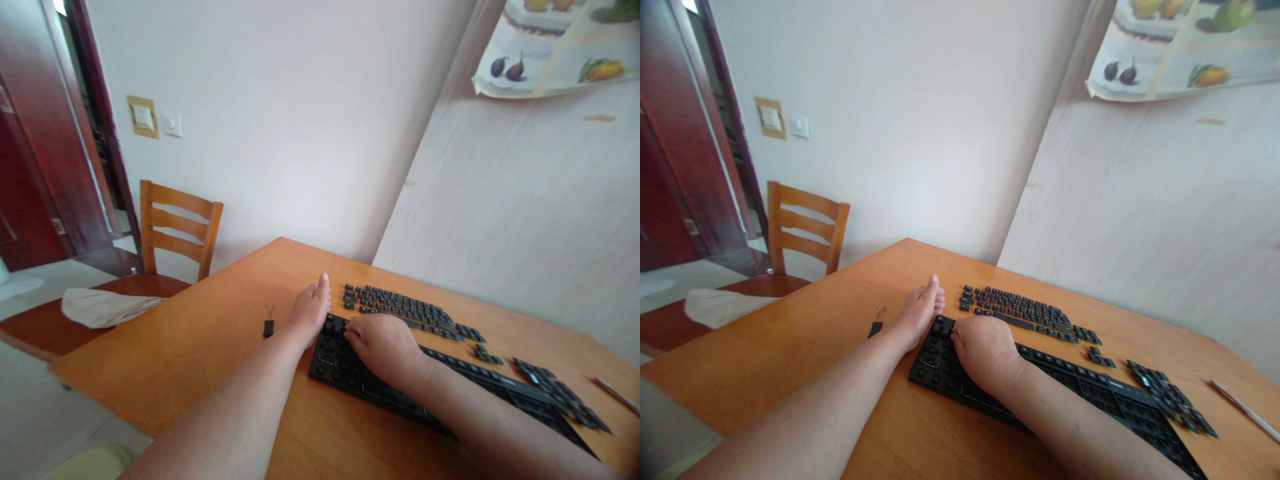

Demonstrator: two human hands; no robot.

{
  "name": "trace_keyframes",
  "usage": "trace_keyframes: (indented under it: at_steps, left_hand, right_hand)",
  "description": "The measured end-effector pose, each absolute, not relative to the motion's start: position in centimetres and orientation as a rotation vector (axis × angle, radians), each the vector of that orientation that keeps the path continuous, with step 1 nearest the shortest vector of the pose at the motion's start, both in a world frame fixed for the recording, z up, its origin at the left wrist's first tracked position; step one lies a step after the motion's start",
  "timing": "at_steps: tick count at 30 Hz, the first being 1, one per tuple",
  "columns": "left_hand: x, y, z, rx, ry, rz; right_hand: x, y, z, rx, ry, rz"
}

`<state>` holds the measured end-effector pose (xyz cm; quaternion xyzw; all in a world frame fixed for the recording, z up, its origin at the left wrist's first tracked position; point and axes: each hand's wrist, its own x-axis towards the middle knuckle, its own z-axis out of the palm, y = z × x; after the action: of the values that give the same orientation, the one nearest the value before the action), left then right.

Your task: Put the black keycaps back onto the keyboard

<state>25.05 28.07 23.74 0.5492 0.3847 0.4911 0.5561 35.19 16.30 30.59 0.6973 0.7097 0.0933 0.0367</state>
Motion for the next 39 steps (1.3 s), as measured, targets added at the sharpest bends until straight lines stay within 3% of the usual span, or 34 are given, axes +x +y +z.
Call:
trace_keyframes:
  at_steps: [39]
  left_hand:
    - [25.0, 27.8, 24.0, 1.268, 0.916, 1.148]
  right_hand:
    - [36.8, 15.4, 30.7, 2.177, 2.290, 0.142]
